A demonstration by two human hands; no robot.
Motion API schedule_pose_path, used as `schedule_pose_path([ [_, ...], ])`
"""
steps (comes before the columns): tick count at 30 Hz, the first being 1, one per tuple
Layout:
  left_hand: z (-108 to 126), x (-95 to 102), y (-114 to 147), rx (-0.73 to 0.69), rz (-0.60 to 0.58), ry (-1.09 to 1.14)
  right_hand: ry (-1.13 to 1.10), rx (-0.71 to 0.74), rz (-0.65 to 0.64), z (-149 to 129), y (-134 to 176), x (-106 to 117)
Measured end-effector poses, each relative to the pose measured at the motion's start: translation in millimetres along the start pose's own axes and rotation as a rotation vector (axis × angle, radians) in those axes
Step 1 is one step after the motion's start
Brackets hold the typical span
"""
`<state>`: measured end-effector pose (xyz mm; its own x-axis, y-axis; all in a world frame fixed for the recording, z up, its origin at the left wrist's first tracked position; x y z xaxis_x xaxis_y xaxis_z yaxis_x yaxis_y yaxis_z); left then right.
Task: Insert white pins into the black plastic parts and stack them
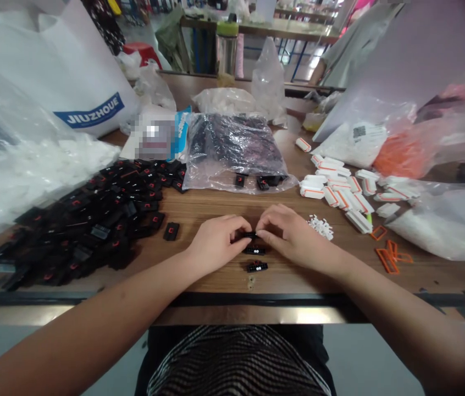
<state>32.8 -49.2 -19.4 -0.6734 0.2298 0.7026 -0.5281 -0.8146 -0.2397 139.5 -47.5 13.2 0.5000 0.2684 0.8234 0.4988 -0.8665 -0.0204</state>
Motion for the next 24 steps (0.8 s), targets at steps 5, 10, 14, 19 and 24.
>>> schedule_pose_path([
  [5,-0.5,-1.1,-0.7,-0.008,-0.011,-0.007,0.083,0.031,-0.003,2.2,-1.6,-3.1],
  [10,-0.5,-1.4,-0.5,-0.001,-0.013,-0.019,0.193,0.057,-0.022,-9.6,0.6,-4.0],
  [14,-0.1,-0.7,-0.1,0.008,-0.008,-0.012,0.23,0.089,-0.035,-18.1,1.0,-6.7],
  [19,1.3,-0.3,-0.6,0.0,-0.01,-0.009,0.272,0.076,-0.068,-19.2,-1.4,-10.5],
  [24,0.9,0.6,-1.1,0.017,-0.003,-0.002,0.301,0.124,-0.037,-19.3,5.1,-6.1],
])
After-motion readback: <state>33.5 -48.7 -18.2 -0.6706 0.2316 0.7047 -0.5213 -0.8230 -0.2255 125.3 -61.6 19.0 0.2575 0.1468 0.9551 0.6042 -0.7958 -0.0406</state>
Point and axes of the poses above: each hand's wrist, its own y-axis away from the middle knuckle, its own x-axis out of the back of the hand, z = x × y, the point moved 10 cm from there along -y, towards the middle knuckle, and after that the axes turned 9 degrees about -x, right-handed, at the moved point
